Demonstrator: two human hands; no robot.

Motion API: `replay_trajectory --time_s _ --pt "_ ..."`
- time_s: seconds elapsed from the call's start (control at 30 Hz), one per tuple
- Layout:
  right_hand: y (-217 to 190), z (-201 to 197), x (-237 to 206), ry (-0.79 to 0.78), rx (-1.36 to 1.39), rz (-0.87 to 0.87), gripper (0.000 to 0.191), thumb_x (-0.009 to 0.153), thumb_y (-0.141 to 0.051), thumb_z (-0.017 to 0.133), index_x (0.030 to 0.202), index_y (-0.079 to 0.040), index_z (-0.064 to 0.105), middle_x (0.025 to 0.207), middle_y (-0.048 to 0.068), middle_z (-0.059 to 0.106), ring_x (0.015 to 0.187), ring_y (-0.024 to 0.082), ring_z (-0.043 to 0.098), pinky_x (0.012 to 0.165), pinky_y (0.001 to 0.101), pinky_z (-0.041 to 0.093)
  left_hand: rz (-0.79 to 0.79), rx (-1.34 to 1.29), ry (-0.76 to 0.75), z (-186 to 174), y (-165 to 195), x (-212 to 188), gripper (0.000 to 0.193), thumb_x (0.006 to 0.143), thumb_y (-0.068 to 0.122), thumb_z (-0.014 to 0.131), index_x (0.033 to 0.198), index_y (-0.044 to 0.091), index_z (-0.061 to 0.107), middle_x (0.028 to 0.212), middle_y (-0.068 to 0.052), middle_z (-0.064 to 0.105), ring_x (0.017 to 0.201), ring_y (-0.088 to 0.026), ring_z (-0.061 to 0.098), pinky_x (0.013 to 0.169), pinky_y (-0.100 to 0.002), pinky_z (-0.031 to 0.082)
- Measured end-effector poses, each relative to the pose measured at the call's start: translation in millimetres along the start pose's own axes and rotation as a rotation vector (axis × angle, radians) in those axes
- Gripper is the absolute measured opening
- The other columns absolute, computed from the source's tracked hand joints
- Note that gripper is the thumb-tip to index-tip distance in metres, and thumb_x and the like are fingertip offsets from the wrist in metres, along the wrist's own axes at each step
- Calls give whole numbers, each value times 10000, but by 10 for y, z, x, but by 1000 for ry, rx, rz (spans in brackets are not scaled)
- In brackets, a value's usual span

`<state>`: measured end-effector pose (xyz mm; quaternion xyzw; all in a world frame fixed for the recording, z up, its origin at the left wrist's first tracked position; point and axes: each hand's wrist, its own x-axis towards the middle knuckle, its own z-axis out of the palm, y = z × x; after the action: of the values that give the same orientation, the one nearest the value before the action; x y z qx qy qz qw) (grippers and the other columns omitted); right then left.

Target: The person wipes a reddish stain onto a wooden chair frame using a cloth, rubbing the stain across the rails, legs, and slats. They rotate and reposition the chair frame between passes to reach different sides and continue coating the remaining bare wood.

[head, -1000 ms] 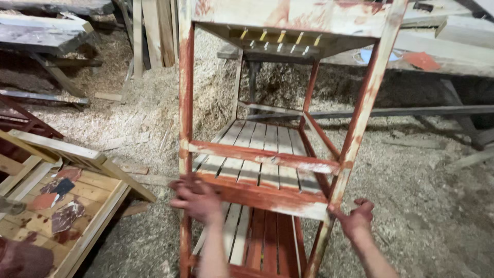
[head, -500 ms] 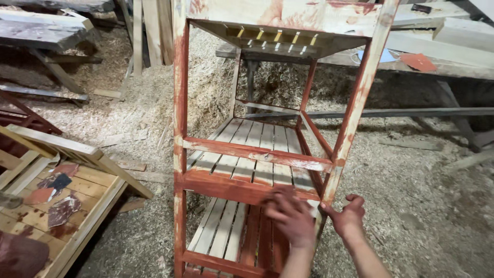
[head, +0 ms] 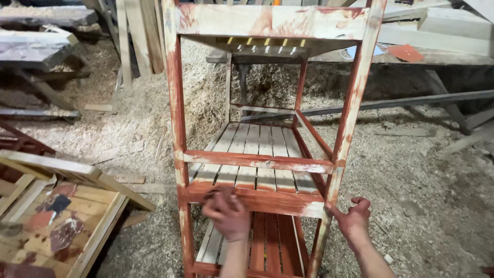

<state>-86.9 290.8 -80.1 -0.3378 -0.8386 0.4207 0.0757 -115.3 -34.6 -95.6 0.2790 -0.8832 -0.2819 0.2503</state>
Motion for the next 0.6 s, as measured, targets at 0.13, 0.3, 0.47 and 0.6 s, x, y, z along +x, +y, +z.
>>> replay_trajectory --time_s 0.13,0.3,0.47,0.6 --pt "-30 -4 4 44 26 -82 981 641 -358 970 1319 7 361 1213 229 502 1052 320 561 882 454 521 -107 -44 103 -256 -444 572 537 986 375 586 1424 113 416 1349 -248 350 1017 -425 631 694 -472 641" --pt "-98 -61 -44 -48 20 92 977 681 -372 937 1365 -11 341 1113 208 571 979 317 617 846 459 561 79 -6 322 -323 -610 802 528 986 328 638 1398 62 443 1328 -218 363 1132 -477 606 878 -568 573" --pt "-16 -96 -53 -195 101 189 994 701 -358 920 1412 -58 293 1042 163 569 881 269 586 764 424 555 -165 -146 314 -291 -237 601 566 1000 326 612 1415 0 407 1341 -298 343 1058 -551 608 843 -611 563" --pt "78 -62 5 -153 121 130 976 664 -311 931 1395 -69 331 934 111 556 699 211 538 560 406 492 -366 -155 100 -241 130 268 604 1000 381 538 1422 -7 349 1370 -348 295 950 -562 636 757 -567 612"
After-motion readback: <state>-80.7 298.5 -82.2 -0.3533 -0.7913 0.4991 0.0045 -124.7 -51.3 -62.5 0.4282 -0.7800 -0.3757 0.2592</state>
